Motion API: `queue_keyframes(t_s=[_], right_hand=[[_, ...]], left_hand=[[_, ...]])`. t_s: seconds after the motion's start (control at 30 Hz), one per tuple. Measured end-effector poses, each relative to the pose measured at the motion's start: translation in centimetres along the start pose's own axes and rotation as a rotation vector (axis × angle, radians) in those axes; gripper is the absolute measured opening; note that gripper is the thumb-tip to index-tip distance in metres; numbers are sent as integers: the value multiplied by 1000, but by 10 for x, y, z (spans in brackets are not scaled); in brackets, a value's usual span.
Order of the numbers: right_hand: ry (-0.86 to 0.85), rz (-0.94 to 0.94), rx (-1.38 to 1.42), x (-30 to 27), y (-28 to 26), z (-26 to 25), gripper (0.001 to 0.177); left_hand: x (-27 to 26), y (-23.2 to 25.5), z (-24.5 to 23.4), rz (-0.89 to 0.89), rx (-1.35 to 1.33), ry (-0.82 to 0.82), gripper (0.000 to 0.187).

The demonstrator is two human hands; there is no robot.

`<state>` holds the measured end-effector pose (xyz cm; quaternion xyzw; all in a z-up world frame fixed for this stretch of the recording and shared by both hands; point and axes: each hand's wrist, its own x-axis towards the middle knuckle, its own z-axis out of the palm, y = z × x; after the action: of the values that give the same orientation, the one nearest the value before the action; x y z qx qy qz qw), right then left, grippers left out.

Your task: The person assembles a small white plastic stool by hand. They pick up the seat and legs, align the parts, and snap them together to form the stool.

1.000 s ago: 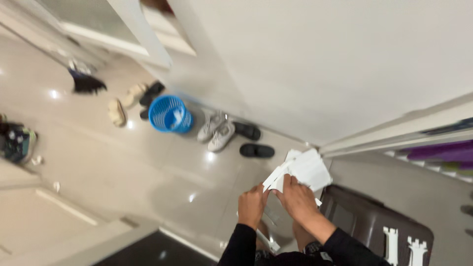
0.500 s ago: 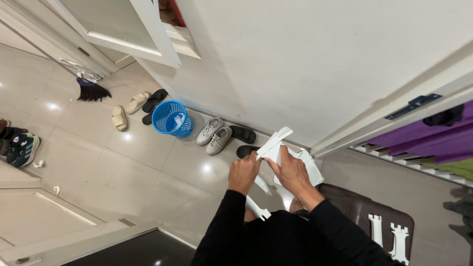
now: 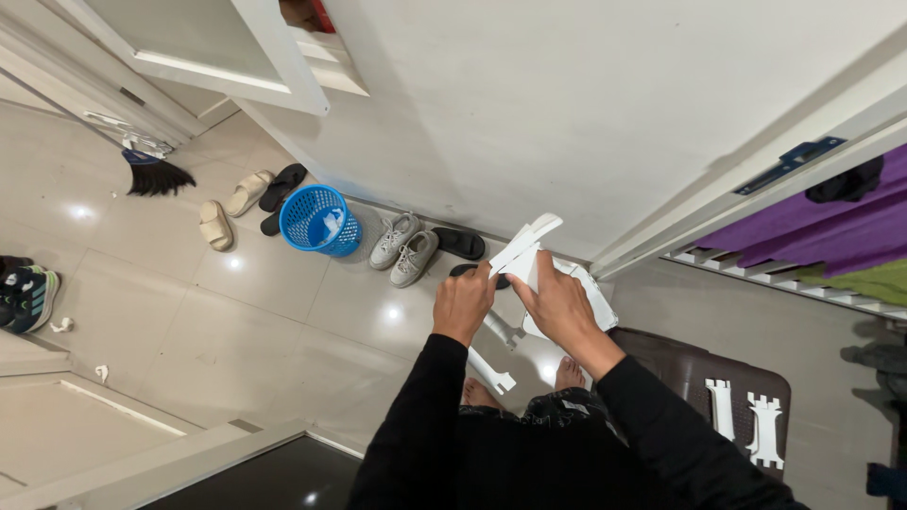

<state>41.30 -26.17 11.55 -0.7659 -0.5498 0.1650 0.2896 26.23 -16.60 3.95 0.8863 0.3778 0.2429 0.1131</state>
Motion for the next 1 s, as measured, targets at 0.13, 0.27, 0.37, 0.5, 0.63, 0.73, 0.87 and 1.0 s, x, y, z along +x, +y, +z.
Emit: queue_keyframes(t_s=[0.13,0.27,0.37,0.5,0.63,0.73,0.87,1.0], right_hand=[[-125,-139,-185,6,10,-7,55],[-109,36,-40,-3,10,10,48],[-43,87,-40,-14,3,28,47],[-253,-72,-205,-8,18,17,47],[-286,60,-200,-12,45,-10,60],[-271,80,-150,-28,56,-7,56],[-248,81,-113,-40,74,18,51],[-228,240,-6,-55,116,55,49]], left_hand=[[-11,-1,-2,-3,-19,-71,24],[-14,-3,11,-20,56,-58,22],[-20,-12,20,-21,76,-56,22],[-31,-35,23,-91,51,-101,30],[-41,-79,5,-105,108,-92,36],[-57,-85,-4,-194,108,-72,38],[-62,-74,-2,-413,4,-35,44],[-77,-79,16,-578,-49,33,47]])
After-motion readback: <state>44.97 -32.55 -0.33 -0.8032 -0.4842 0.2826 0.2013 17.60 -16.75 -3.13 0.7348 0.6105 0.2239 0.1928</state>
